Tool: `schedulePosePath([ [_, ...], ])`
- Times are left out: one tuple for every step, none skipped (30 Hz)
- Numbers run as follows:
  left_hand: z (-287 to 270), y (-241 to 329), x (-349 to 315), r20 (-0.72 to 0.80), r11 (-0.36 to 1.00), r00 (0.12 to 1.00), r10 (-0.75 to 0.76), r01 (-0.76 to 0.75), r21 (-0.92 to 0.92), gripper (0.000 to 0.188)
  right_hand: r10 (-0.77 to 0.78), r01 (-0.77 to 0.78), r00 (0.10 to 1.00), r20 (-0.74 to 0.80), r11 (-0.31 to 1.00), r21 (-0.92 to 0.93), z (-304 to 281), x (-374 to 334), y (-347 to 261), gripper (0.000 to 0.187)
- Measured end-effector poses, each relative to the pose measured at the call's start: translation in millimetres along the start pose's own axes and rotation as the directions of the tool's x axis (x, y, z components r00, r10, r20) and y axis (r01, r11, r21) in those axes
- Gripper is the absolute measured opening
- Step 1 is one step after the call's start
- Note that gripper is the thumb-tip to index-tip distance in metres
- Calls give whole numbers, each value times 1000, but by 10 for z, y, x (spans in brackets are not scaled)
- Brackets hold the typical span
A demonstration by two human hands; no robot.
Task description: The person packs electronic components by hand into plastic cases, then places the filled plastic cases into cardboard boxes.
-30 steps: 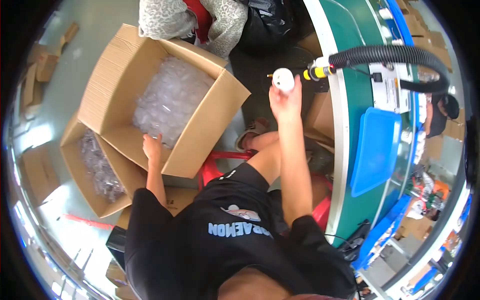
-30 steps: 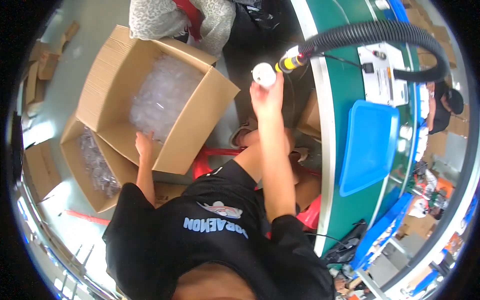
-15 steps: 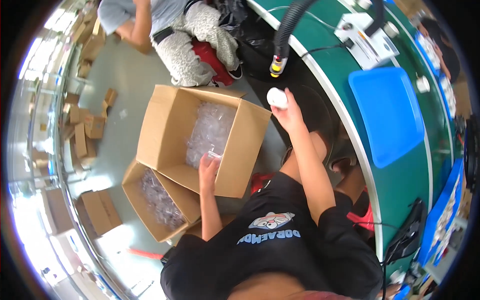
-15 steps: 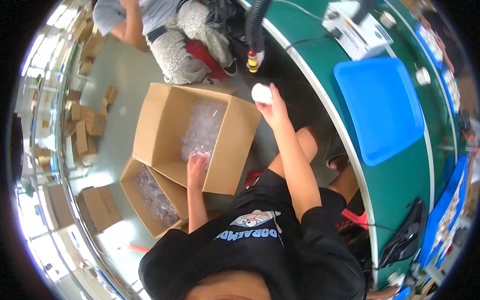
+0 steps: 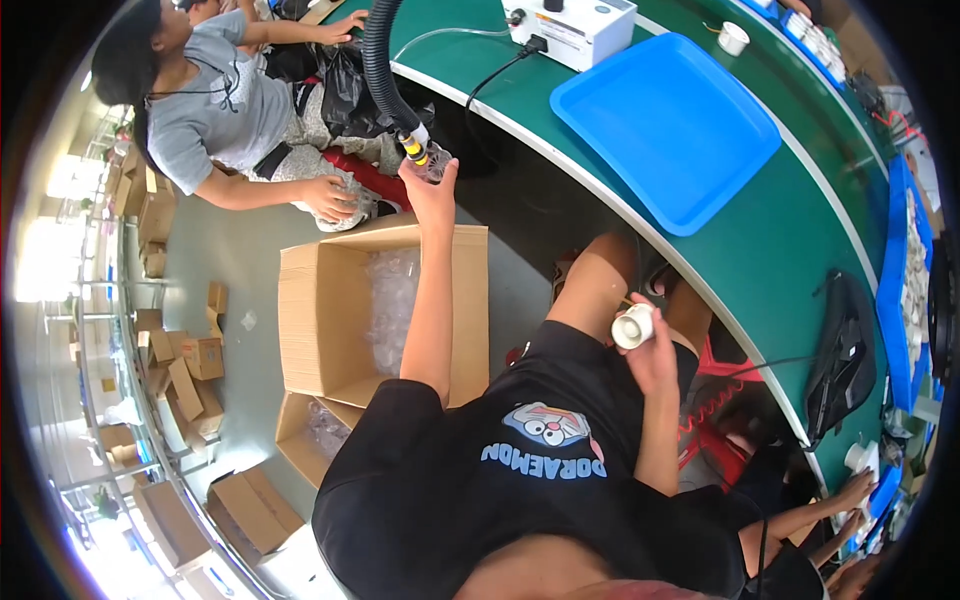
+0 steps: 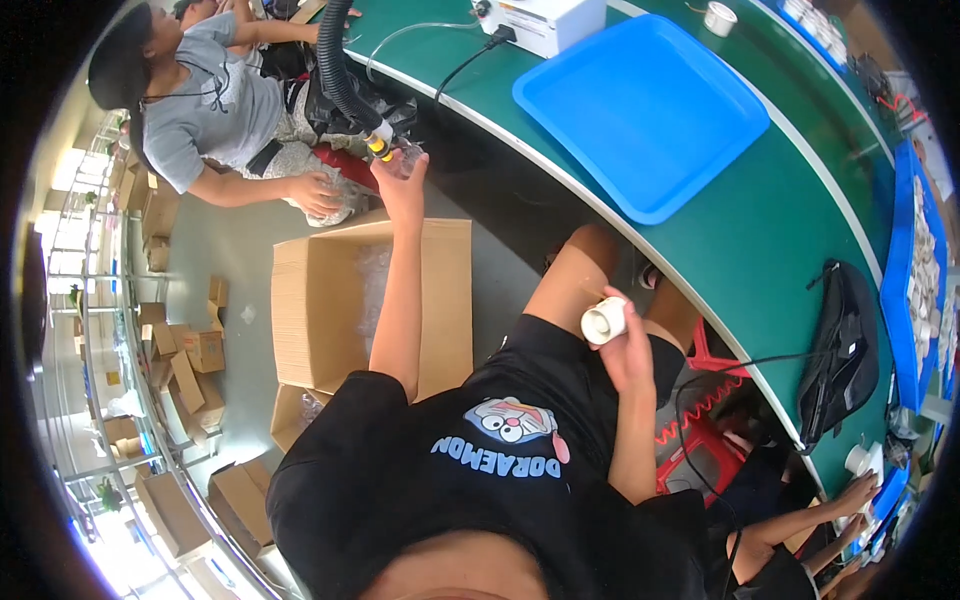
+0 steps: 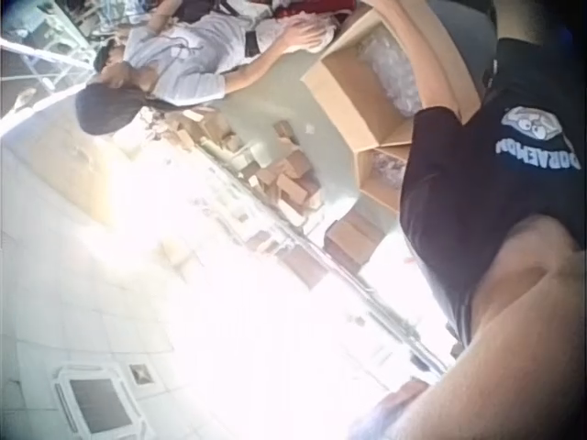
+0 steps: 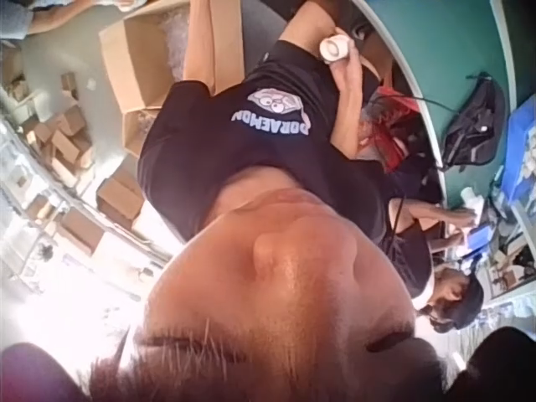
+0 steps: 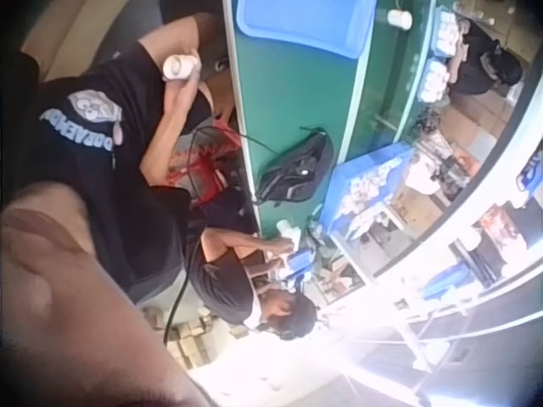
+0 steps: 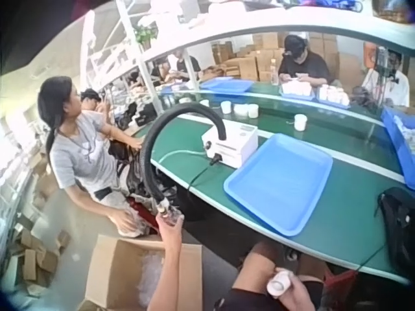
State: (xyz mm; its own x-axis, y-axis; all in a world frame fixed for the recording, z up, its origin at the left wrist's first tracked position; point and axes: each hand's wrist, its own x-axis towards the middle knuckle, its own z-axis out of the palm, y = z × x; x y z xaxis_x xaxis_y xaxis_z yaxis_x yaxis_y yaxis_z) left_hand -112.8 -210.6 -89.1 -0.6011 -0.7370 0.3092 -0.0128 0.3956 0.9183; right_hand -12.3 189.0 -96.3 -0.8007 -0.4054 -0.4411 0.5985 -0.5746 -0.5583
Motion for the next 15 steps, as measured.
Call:
schedulePosePath([
  [5,-54,24,-70,996,995,65,-61,63,66,-39,39,999,10,999,-6,-27,-21,-50,49],
  [10,-86,27,-63,993,996,66,-59,106,67,-59,59,998,-14,998,14,-66,-36,-90,48],
  [24,-128,14,-55,991,996,68,-62,115,67,-88,88,996,-14,996,22,-93,-49,-120,49],
  [24,-179,0,-56,990,997,57,-49,134,68,-90,91,996,-29,995,33,-107,-58,-143,49],
  [11,-206,-7,-67,989,996,51,-41,143,68,-99,101,995,-33,994,36,-93,-80,-178,49],
  [-14,-239,-23,-50,991,997,52,-45,123,69,-98,99,995,-23,994,38,-104,-103,-173,49],
  [-53,-273,-40,-60,991,997,58,-50,126,69,-101,101,995,-2,994,37,-113,-123,-166,49],
  [-57,-273,-67,-11,985,999,39,-37,169,70,-99,99,995,7,994,44,-140,-122,-142,50],
  [-65,-269,-89,35,977,999,19,-26,210,72,-92,92,996,9,995,50,-160,-117,-125,50],
  [-67,-262,-101,70,973,998,-8,-8,229,74,-74,74,997,5,997,38,-172,-109,-113,49],
  [-91,-271,-109,67,972,998,-7,-9,235,74,-57,57,998,3,998,25,-180,-104,-93,49],
  [-116,-277,-111,97,961,995,-25,-3,278,74,-53,53,999,8,998,28,-172,-101,-70,49],
  [-136,-279,-109,125,948,991,-44,2,318,75,-35,35,999,8,999,34,-156,-101,-48,48],
  [-147,-271,-118,121,948,992,-35,-6,320,74,-17,17,1000,7,999,41,-151,-102,-25,47],
  [-156,-262,-130,117,947,993,-33,-6,320,74,-16,16,1000,11,999,40,-158,-95,-5,47],
])
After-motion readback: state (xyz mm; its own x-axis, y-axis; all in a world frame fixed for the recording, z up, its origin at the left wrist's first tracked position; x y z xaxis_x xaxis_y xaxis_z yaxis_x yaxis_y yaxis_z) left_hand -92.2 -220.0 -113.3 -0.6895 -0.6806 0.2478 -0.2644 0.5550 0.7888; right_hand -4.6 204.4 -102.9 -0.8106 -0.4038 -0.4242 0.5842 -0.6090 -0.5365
